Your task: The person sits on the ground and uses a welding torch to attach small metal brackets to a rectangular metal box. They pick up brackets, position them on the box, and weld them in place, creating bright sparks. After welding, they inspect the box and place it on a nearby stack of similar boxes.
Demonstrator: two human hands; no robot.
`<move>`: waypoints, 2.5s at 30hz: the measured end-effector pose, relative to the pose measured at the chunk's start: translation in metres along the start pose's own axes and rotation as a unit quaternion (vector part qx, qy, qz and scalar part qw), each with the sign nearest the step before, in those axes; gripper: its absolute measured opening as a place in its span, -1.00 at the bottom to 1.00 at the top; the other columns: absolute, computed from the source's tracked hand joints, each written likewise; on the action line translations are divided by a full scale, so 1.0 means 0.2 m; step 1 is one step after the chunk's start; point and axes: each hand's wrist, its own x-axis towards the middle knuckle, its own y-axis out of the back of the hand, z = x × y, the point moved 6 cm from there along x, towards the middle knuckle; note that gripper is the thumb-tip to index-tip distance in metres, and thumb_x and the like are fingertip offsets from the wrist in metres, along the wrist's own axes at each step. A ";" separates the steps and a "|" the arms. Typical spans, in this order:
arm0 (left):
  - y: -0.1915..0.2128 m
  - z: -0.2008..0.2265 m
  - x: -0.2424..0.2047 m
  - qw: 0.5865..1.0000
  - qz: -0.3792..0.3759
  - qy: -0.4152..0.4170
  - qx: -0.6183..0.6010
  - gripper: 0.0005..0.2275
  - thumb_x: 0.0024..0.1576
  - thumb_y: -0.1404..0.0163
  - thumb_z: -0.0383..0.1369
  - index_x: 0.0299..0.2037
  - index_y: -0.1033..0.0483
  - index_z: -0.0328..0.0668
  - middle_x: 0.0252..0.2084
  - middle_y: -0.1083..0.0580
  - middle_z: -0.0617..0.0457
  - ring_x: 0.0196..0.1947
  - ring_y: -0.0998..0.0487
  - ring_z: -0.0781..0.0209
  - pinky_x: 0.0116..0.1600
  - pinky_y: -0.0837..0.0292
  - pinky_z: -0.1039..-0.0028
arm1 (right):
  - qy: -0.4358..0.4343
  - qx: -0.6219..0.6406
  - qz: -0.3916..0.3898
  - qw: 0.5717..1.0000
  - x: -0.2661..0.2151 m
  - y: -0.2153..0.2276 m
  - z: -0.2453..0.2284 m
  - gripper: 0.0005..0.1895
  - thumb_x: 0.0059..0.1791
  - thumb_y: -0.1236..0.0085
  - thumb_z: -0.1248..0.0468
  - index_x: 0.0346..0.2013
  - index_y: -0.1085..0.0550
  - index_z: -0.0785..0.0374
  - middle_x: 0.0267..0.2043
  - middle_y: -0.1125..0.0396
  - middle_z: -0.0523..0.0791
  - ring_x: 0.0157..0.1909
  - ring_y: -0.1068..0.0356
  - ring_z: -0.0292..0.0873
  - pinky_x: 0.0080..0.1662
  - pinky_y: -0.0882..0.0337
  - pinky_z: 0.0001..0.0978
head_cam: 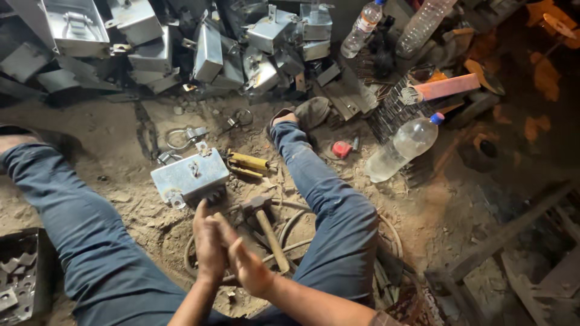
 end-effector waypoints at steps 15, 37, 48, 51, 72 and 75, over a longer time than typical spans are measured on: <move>-0.20 -0.03 -0.23 0.966 -0.242 0.075 -0.048 -0.30 0.22 0.18 0.05 0.52 0.03 -0.07 0.62 0.08 -0.01 0.60 0.16 0.06 0.51 0.29 0.19 | -0.227 -0.088 0.156 0.957 0.09 0.31 0.14 0.09 -0.18 0.65 -0.53 0.58 0.26 -0.20 0.63 0.37 -0.07 0.60 0.37 0.08 0.42 0.13 0.12; -0.08 -0.34 -0.10 0.954 -0.249 0.107 0.129 -0.50 0.13 -0.05 -0.13 0.25 -0.41 -0.16 0.13 -0.49 -0.12 0.17 -0.46 0.08 0.26 -0.34 0.29 | -0.301 0.014 -0.005 0.953 -0.03 0.25 0.28 -0.24 0.05 0.08 -0.24 0.41 -0.23 0.11 0.29 -0.32 0.02 0.23 -0.37 0.07 0.17 -0.39 -0.01; -0.07 -0.35 -0.09 0.961 -0.240 0.023 0.135 -0.50 0.14 -0.08 -0.14 0.26 -0.39 -0.15 0.11 -0.48 -0.13 0.11 -0.50 0.06 0.18 -0.43 0.26 | -0.179 0.047 0.006 0.983 0.05 0.39 0.64 -0.27 0.11 0.14 -0.21 0.40 -0.24 0.20 0.20 -0.40 0.10 0.15 -0.48 0.13 0.11 -0.48 -0.01; -0.06 -0.35 -0.10 0.957 -0.237 0.052 0.160 -0.48 0.13 -0.08 -0.10 0.28 -0.39 -0.13 0.05 -0.46 -0.18 0.11 -0.48 0.04 0.18 -0.41 0.26 | -0.339 0.060 0.082 0.935 0.00 0.39 0.62 -0.29 0.03 0.17 -0.20 0.38 -0.25 0.08 0.22 -0.38 0.05 0.12 -0.50 0.06 0.00 -0.51 0.00; -0.09 -0.41 -0.08 0.959 -0.243 0.014 0.145 -0.42 0.17 -0.06 -0.04 0.31 -0.34 -0.24 0.16 -0.47 -0.18 0.21 -0.44 0.04 0.28 -0.32 0.28 | -0.321 0.103 0.086 0.937 0.01 0.49 0.66 -0.50 0.19 -0.01 -0.08 0.03 -0.29 0.34 -0.31 -0.30 -0.11 -0.34 -0.29 -0.17 -0.28 -0.29 -0.27; -0.12 -0.44 -0.07 0.962 -0.257 0.030 0.090 -0.40 0.14 -0.08 -0.03 0.32 -0.31 -0.21 0.14 -0.45 -0.20 0.19 -0.43 0.04 0.25 -0.35 0.25 | -0.320 0.090 0.085 0.939 0.03 0.47 0.61 -0.50 0.16 0.03 -0.09 0.10 -0.28 0.29 -0.20 -0.32 -0.07 -0.25 -0.32 -0.10 -0.20 -0.32 -0.20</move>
